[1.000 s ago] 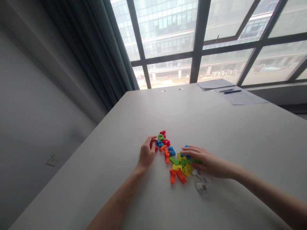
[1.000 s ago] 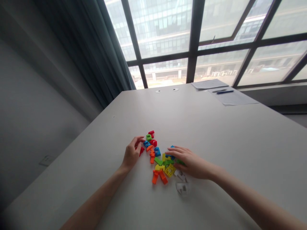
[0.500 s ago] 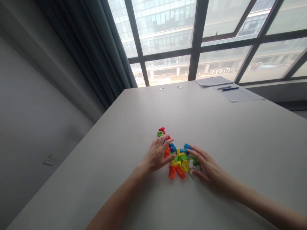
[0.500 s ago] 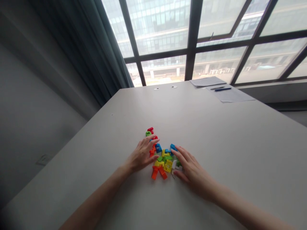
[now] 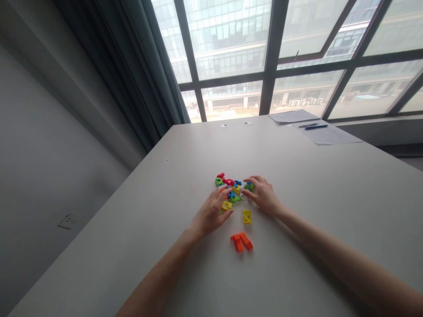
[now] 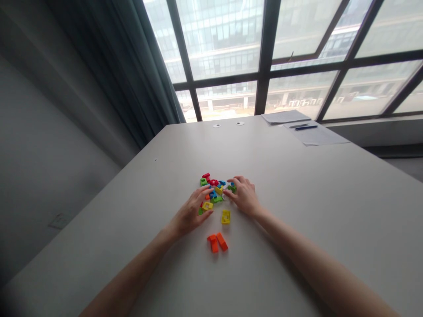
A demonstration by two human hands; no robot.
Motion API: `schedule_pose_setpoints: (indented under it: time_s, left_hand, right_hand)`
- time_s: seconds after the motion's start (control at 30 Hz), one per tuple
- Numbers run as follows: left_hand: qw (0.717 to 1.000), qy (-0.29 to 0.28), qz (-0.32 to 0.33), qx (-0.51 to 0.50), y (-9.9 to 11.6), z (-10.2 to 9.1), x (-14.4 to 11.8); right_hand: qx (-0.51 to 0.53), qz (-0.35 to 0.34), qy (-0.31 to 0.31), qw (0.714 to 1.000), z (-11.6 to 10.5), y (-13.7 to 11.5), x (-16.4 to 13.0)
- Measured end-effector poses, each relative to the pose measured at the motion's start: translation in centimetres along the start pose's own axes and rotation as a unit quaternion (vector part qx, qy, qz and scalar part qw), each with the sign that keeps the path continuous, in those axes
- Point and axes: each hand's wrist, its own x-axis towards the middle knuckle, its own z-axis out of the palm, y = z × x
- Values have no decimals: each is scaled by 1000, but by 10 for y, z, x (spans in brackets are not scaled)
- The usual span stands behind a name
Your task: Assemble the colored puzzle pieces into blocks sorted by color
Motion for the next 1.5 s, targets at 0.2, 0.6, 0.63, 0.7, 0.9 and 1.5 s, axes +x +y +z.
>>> schedule_pose_setpoints:
  time_s: [0.2, 0.6, 0.63, 0.7, 0.9, 1.5]
  left_hand:
    - [991, 98, -70, -50, -19, 0, 1]
    - [968, 163, -177, -77, -36, 6, -2]
    - [968, 159, -179, -79, -36, 7, -2]
    - [970, 142, -181, -85, -34, 7, -2]
    - [986, 21, -122, -110, -16, -4, 2]
    - [975, -47, 24, 217, 13, -5, -47]
  right_hand:
    - [-36, -12, -60, 997, 3, -6, 39]
    - [86, -152, -175, 969, 1, -23, 26]
    - [106, -151, -184, 965, -3, -22, 18]
    - [144, -126, -195, 962, -14, -18, 1]
    - [75, -43, -104, 991, -35, 14, -56]
    - [55, -7, -3, 998, -5, 11, -32]
